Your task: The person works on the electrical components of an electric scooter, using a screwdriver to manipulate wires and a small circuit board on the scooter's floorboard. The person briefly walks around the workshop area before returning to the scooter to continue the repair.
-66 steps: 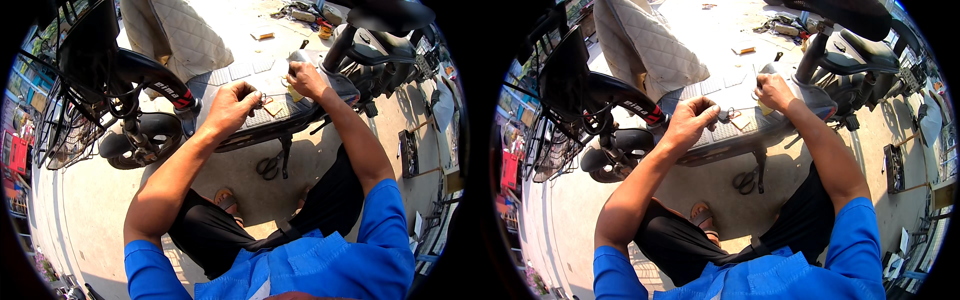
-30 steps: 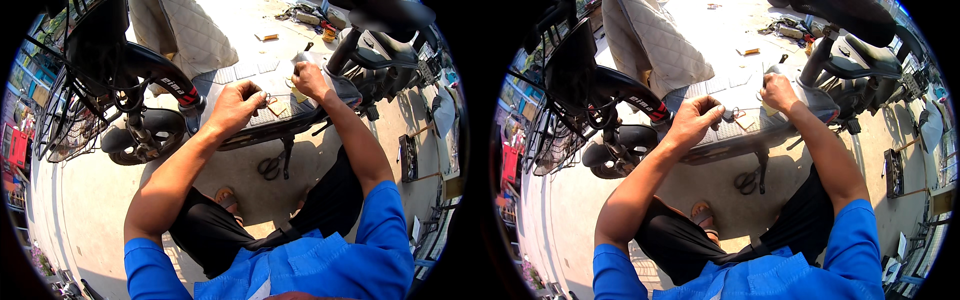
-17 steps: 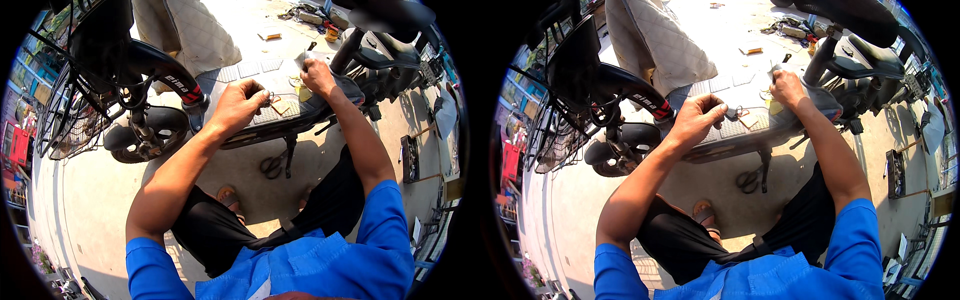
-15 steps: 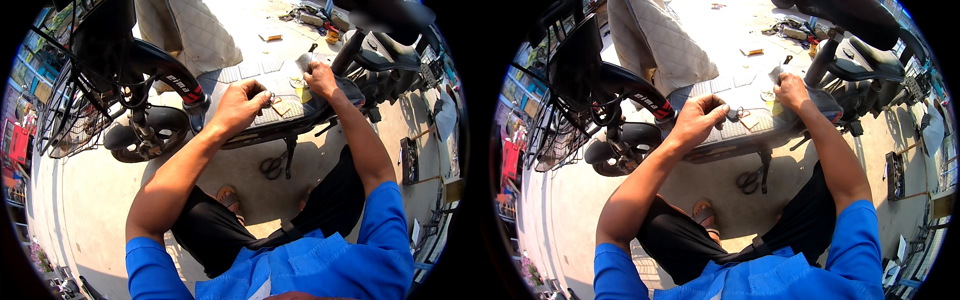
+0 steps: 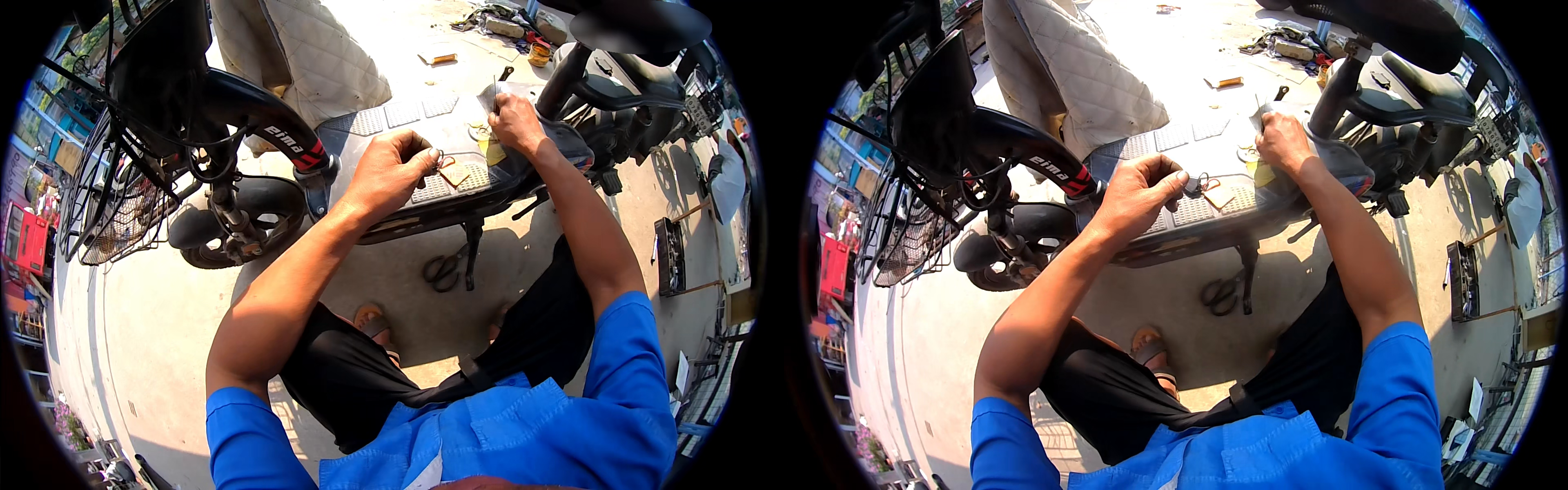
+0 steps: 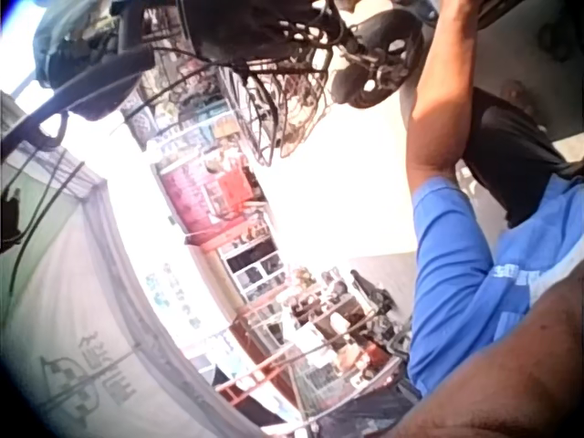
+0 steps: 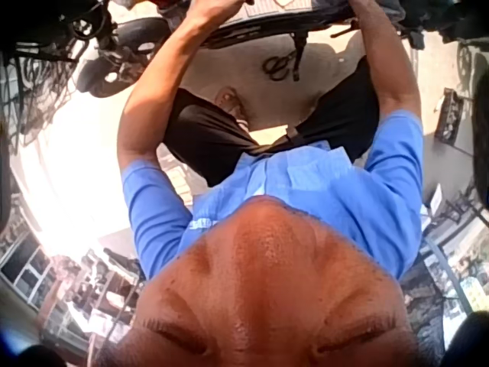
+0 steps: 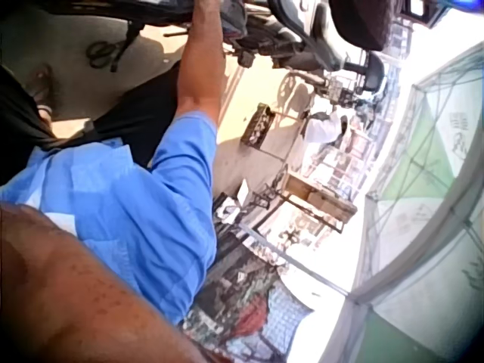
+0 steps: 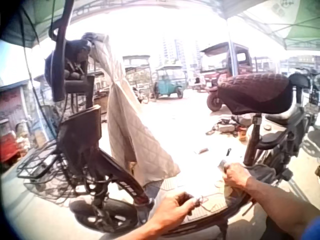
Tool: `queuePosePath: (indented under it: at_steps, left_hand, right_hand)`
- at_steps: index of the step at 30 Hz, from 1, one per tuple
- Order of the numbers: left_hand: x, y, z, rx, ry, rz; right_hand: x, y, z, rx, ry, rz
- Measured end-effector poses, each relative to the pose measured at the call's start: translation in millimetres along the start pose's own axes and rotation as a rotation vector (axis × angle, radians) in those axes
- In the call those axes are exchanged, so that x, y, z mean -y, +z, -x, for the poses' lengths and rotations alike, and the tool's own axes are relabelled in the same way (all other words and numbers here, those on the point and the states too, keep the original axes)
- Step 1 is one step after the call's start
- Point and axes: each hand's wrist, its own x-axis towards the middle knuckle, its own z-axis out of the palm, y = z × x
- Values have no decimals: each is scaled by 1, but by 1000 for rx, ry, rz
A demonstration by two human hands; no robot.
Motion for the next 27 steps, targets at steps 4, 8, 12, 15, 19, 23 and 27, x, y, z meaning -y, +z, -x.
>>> queuePosePath:
  at_steps: [4,8,12,15,19,23,27]
  left_hand:
    - [0,-1,2,-10,-3,6]
    - [-1,-2,1,-5,-7,24]
    - [0,-2,1,-3,10,32]
    - [1,-3,3,-12,1,34]
    - [-1,-2,2,4,17,2]
    - [-3,-4,7,-1,4,24]
    - [-4,-4,6,-6,4,27]
  right_hand:
    - [22,-11,4,142,-72,-100]
    - [8,-7,-3,121,54,-15]
    - [11,-12,1,182,81,-66]
    - [4,-7,-1,253,306,-312]
    - [6,-5,-1,267,513,-571]
    - [4,-22,-9,96,583,-637]
    - [-28,11,4,-31,-239,191]
